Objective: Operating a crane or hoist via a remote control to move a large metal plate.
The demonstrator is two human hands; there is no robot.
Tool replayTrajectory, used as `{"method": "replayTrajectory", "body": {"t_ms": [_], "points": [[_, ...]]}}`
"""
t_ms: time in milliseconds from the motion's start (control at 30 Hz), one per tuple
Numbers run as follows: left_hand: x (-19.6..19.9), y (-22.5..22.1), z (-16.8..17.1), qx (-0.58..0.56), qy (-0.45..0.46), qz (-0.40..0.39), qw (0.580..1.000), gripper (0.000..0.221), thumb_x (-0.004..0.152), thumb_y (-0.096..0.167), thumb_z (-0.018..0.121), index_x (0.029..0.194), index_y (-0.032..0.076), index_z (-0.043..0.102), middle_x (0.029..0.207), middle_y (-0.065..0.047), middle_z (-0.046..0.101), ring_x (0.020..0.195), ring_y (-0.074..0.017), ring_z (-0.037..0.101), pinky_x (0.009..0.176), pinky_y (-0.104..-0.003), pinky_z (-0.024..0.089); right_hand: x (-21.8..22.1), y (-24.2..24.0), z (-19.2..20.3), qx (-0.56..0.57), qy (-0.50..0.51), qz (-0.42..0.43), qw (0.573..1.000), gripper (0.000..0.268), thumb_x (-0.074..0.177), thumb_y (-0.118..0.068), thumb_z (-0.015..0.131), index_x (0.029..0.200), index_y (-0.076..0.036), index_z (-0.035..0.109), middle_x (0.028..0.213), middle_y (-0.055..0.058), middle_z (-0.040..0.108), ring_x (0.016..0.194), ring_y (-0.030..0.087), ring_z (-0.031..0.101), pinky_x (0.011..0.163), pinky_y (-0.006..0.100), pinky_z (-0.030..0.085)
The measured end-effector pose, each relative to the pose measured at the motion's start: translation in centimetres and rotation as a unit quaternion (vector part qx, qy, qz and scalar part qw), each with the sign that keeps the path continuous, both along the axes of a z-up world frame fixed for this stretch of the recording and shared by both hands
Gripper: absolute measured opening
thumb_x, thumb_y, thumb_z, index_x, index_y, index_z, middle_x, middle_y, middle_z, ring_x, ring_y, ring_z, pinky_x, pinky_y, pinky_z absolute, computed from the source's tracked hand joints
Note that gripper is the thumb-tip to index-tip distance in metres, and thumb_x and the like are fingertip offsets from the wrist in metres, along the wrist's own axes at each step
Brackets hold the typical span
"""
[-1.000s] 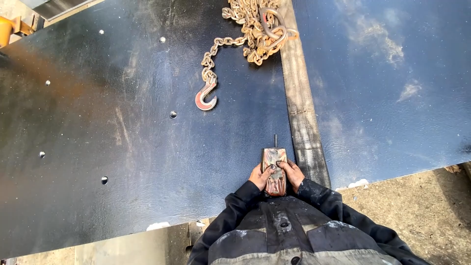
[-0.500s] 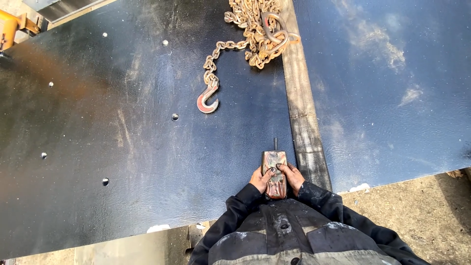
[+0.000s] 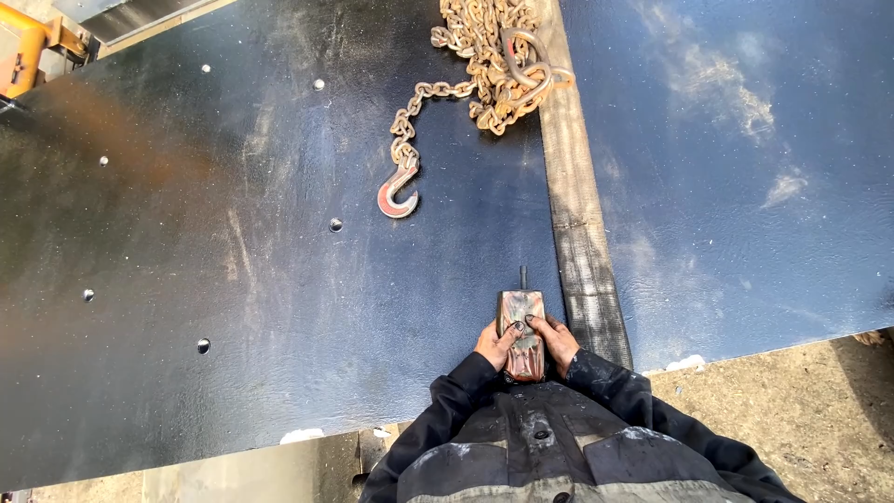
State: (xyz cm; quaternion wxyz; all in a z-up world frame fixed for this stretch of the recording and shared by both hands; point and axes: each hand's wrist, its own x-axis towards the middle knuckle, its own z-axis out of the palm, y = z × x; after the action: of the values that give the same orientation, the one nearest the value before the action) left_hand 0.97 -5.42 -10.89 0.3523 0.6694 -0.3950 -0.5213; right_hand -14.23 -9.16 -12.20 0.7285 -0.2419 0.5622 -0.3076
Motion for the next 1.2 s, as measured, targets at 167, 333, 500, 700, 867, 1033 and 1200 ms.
{"method": "replayTrajectory", "body": {"t_ms": [167, 333, 500, 700, 867, 1033, 1200], "points": [[0.1, 0.1, 0.1, 0.001, -0.005, -0.001, 1.000, 0.031, 0.090, 0.048, 0.078, 0.095, 0.018, 0.070, 0.083, -0.009, 0.073, 0.089, -0.0270, 0.072, 0.085, -0.040, 0.055, -0.1, 0.0, -1.1, 0.016, -0.006, 0.007, 1.000, 0.078, 0.083, -0.044, 0.083, 0.141, 0.001, 0.057, 0.115, 0.031, 0.069, 0.102, 0.038, 0.069, 0.084, 0.051, 0.059], [0.1, 0.0, -0.6, 0.000, -0.001, 0.001, 1.000, 0.030, 0.091, 0.047, 0.078, 0.095, 0.018, 0.070, 0.083, -0.009, 0.072, 0.089, -0.0263, 0.072, 0.086, -0.039, 0.055, -0.1, -0.2, -0.9, 0.026, -0.007, 0.012, 1.000, 0.086, 0.083, -0.045, 0.083, 0.145, 0.004, 0.051, 0.118, 0.033, 0.066, 0.104, 0.040, 0.068, 0.085, 0.054, 0.058], [0.1, -0.1, -1.0, 0.008, -0.001, 0.004, 1.000, 0.035, 0.091, 0.049, 0.078, 0.098, 0.016, 0.070, 0.085, -0.011, 0.071, 0.090, -0.0276, 0.071, 0.087, -0.041, 0.054, -0.2, -0.2, -2.4, 0.029, -0.019, 0.005, 0.999, 0.081, 0.084, -0.044, 0.083, 0.143, 0.003, 0.053, 0.115, 0.031, 0.069, 0.101, 0.038, 0.070, 0.082, 0.052, 0.060], [0.3, -0.3, -1.4, 0.007, -0.007, 0.002, 1.000, 0.032, 0.092, 0.047, 0.077, 0.097, 0.016, 0.070, 0.085, -0.012, 0.072, 0.089, -0.0289, 0.072, 0.085, -0.040, 0.055, -0.1, -0.3, -2.1, 0.036, -0.013, 0.005, 0.999, 0.085, 0.084, -0.044, 0.084, 0.145, 0.004, 0.051, 0.117, 0.033, 0.068, 0.101, 0.040, 0.070, 0.082, 0.054, 0.059], [-0.1, -0.3, -1.0, -0.001, 0.002, 0.011, 1.000, 0.029, 0.092, 0.043, 0.079, 0.097, 0.015, 0.070, 0.085, -0.012, 0.071, 0.089, -0.0268, 0.071, 0.085, -0.040, 0.055, -0.2, -0.6, -1.9, 0.048, -0.010, 0.007, 0.999, 0.091, 0.082, -0.044, 0.085, 0.148, 0.006, 0.047, 0.118, 0.036, 0.067, 0.101, 0.043, 0.070, 0.082, 0.056, 0.058], [0.0, -0.3, -1.2, 0.007, 0.008, 0.008, 1.000, 0.029, 0.093, 0.044, 0.078, 0.099, 0.016, 0.071, 0.087, -0.011, 0.073, 0.090, -0.0259, 0.072, 0.085, -0.039, 0.055, -0.2, -0.8, -1.0, 0.054, -0.004, 0.009, 0.999, 0.096, 0.083, -0.044, 0.084, 0.151, 0.009, 0.042, 0.120, 0.039, 0.064, 0.105, 0.045, 0.068, 0.083, 0.058, 0.057], [0.0, -0.4, -0.8, 0.017, 0.012, 0.008, 1.000, 0.030, 0.093, 0.045, 0.079, 0.100, 0.017, 0.072, 0.089, -0.011, 0.073, 0.091, -0.0251, 0.071, 0.086, -0.038, 0.055, -0.1, -0.5, -2.7, 0.048, -0.008, 0.008, 0.999, 0.087, 0.083, -0.044, 0.085, 0.147, 0.004, 0.049, 0.116, 0.035, 0.068, 0.100, 0.044, 0.070, 0.080, 0.055, 0.059]]}}
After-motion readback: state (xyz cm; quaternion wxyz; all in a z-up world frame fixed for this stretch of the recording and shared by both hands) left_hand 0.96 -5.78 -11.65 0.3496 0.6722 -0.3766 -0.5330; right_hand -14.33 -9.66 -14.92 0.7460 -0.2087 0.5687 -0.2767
